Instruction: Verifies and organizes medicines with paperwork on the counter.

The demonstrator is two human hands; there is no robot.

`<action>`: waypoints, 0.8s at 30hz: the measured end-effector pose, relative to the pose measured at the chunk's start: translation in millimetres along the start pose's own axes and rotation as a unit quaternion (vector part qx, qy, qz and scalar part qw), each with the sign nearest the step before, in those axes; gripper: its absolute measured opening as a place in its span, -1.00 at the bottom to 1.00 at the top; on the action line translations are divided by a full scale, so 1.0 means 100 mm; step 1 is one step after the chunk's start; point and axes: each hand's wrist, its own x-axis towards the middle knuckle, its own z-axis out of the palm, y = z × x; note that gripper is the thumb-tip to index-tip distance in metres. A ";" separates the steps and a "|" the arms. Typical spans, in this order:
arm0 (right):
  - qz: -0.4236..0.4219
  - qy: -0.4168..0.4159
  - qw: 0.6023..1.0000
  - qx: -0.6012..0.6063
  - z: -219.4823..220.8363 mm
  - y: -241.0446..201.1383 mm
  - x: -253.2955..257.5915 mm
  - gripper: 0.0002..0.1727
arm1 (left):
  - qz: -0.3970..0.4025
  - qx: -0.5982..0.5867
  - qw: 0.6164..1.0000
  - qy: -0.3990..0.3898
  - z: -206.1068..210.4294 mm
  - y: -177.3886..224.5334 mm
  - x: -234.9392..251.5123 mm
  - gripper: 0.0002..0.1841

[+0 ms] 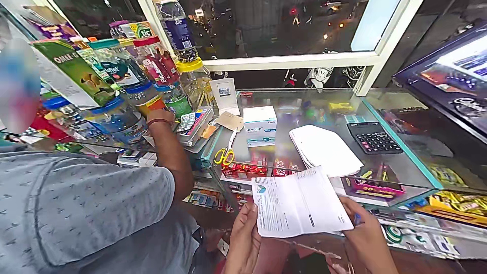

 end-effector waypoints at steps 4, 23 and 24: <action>-0.206 0.020 0.932 -0.296 -0.21 0.11 0.19 -0.24 | -0.006 0.092 0.987 -0.135 0.09 0.06 0.02 -0.96; -0.159 0.203 0.965 0.050 -1.40 0.53 1.71 -0.76 | 0.320 0.592 0.739 -0.017 1.67 -0.79 1.97 -0.71; -0.275 0.133 0.951 -0.046 -1.54 0.55 1.73 -0.75 | 0.309 0.526 0.792 -0.011 1.86 -0.88 2.09 -0.68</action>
